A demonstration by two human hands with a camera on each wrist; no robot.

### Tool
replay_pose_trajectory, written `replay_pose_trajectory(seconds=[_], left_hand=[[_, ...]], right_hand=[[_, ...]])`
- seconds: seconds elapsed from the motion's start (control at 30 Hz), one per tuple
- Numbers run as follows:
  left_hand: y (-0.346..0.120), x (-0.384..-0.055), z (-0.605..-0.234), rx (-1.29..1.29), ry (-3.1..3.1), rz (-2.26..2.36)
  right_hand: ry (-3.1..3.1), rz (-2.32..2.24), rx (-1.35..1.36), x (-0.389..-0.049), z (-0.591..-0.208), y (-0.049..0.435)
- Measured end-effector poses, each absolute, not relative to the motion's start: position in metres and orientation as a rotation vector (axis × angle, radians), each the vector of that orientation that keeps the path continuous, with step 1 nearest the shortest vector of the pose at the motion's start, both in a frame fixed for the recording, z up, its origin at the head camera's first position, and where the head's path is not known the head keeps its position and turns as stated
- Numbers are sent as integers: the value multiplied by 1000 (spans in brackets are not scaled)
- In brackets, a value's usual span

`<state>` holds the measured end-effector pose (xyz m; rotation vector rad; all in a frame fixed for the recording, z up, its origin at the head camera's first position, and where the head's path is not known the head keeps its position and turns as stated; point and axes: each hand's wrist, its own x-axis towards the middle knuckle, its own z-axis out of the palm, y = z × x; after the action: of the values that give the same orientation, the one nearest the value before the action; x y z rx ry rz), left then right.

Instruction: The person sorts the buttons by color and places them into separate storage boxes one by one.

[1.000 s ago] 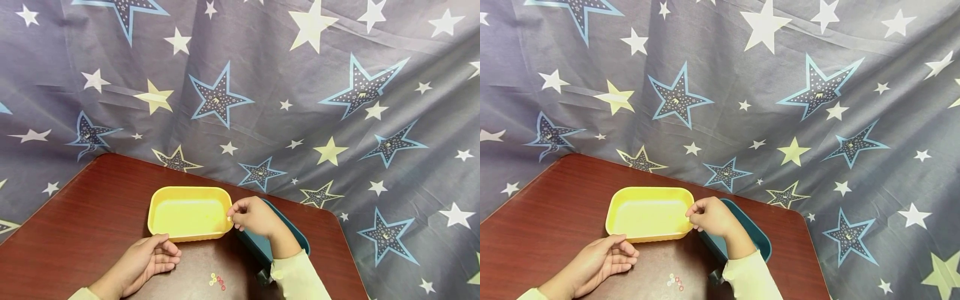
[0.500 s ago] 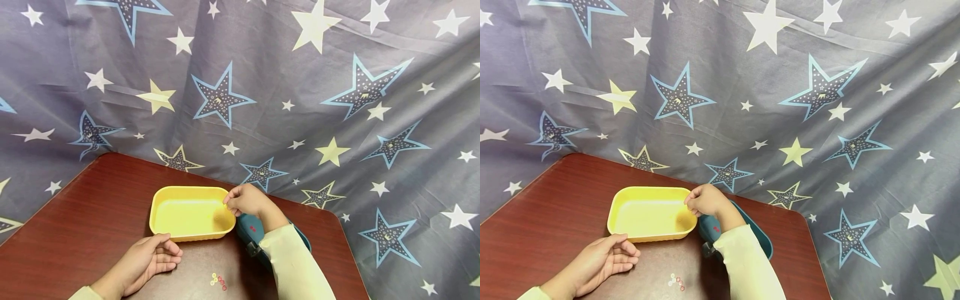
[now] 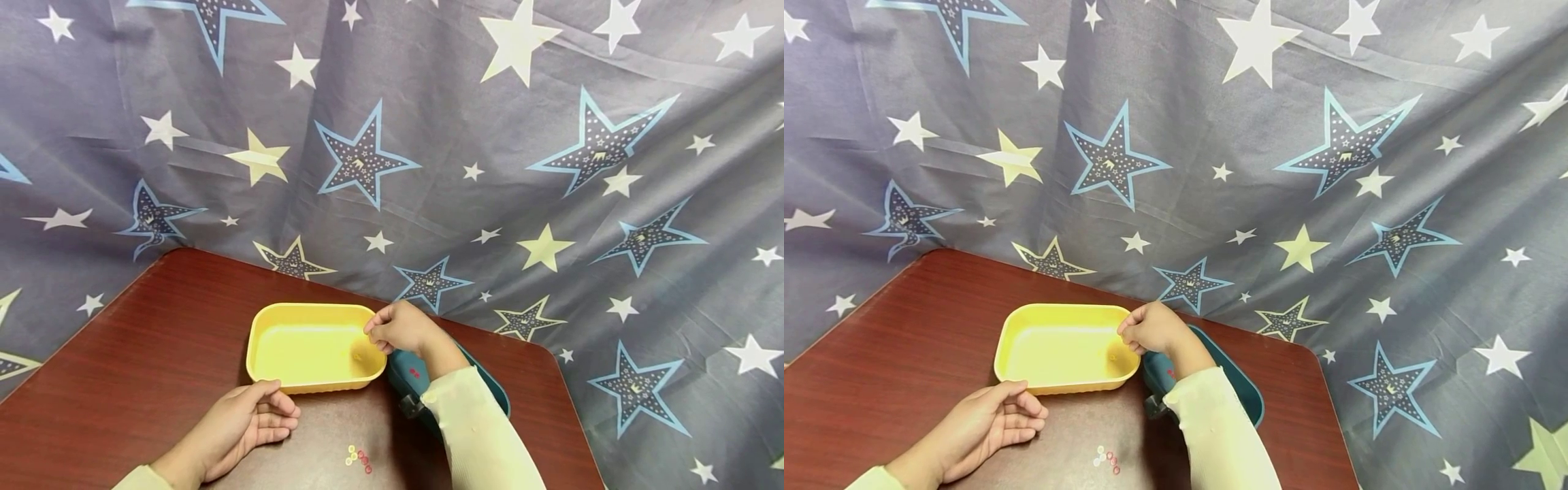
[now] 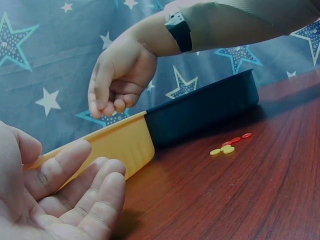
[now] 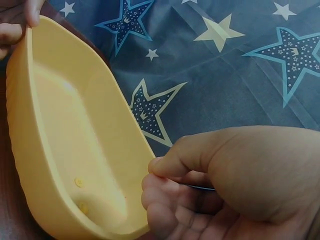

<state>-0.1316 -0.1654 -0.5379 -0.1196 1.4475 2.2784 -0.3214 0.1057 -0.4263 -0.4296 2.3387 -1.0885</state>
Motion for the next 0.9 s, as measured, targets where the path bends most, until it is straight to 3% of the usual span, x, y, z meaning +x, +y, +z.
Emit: replay_pose_trajectory(seconds=[0.6,0.9], left_hand=[[-167,-131,-538,-117,1454,2278],[-166,-131,-537,-116,1446,2278]], right_hand=[[2401,-992,-604,-274,-407,140],[2377,-965,-729,-228,-427,146]])
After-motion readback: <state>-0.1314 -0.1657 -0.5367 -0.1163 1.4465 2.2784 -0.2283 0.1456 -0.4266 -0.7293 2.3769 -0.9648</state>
